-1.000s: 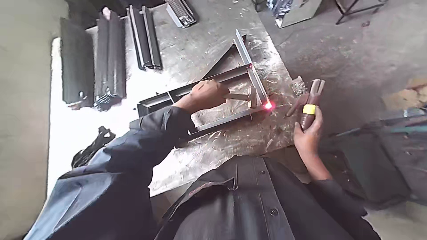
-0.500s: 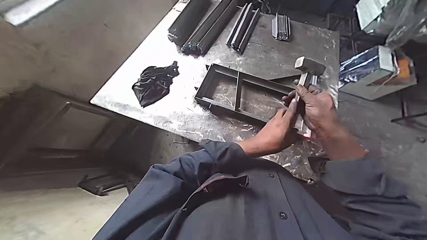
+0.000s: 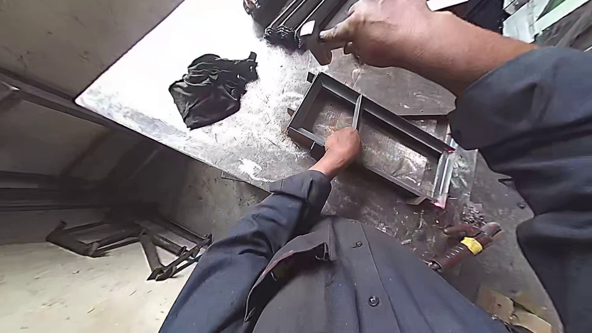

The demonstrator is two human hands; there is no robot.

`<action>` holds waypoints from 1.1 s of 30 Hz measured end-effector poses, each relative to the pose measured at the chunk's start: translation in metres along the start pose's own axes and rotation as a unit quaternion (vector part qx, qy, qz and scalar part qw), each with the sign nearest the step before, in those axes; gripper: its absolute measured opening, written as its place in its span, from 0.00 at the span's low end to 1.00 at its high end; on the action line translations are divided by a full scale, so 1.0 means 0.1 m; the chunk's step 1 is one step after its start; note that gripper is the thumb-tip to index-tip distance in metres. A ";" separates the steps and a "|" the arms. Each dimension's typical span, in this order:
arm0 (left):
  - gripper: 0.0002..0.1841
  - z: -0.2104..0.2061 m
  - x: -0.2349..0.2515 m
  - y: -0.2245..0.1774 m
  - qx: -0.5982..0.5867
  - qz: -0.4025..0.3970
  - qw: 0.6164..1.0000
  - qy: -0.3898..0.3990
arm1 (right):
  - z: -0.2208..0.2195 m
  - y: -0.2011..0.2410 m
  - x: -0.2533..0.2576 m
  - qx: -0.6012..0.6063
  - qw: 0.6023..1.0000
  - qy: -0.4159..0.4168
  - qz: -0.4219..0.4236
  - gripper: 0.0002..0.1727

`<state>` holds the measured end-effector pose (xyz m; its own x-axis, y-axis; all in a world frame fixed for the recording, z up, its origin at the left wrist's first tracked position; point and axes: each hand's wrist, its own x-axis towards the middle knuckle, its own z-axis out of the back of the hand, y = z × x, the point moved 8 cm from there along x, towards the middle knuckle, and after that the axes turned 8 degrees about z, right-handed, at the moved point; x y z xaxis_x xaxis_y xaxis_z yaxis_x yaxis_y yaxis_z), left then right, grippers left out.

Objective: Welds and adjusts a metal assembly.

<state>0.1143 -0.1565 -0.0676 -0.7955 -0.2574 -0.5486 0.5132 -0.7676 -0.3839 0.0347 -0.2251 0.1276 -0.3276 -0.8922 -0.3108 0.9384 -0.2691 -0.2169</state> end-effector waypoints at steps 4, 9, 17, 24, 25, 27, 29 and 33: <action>0.16 0.03 -0.18 0.09 -0.055 -0.028 0.998 -0.003 | -0.96 -0.20 -0.03 -0.058 0.984 0.170 0.008 0.09; 0.17 -0.01 -0.23 0.16 -0.112 -0.023 0.993 -0.003 | -1.06 0.12 0.18 -0.133 0.957 0.256 0.023 0.11; 0.20 -0.02 -0.01 0.01 -0.014 -0.022 0.999 -0.022 | -1.39 -0.44 -0.16 0.436 0.884 0.061 -0.156 0.17; 0.26 0.24 -0.36 0.08 0.033 -0.084 0.976 -0.200 | -2.04 0.08 -0.17 0.773 0.580 -0.053 -0.253 0.16; 0.24 0.30 -0.48 0.13 0.030 -0.096 0.961 -0.259 | -2.07 0.14 -0.12 0.785 0.561 -0.060 -0.255 0.16; 0.24 0.39 -0.62 0.23 0.026 -0.108 0.933 -0.343 | -2.07 0.17 -0.03 0.799 0.536 -0.080 -0.261 0.15; 0.27 0.40 -0.64 0.29 0.003 -0.119 0.928 -0.353 | -2.09 0.18 0.05 0.800 0.530 -0.095 -0.264 0.15; 0.43 0.29 -0.59 0.25 -0.046 -0.202 0.933 -0.293 | -2.16 0.19 0.10 0.792 0.542 -0.094 -0.263 0.19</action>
<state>0.1645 -0.1777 -0.0235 -0.9562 -0.2547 0.1445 0.1369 -0.8250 -0.5483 0.0254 -0.1606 -0.0799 -0.7181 -0.5221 -0.4601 -0.3149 -0.3458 0.8839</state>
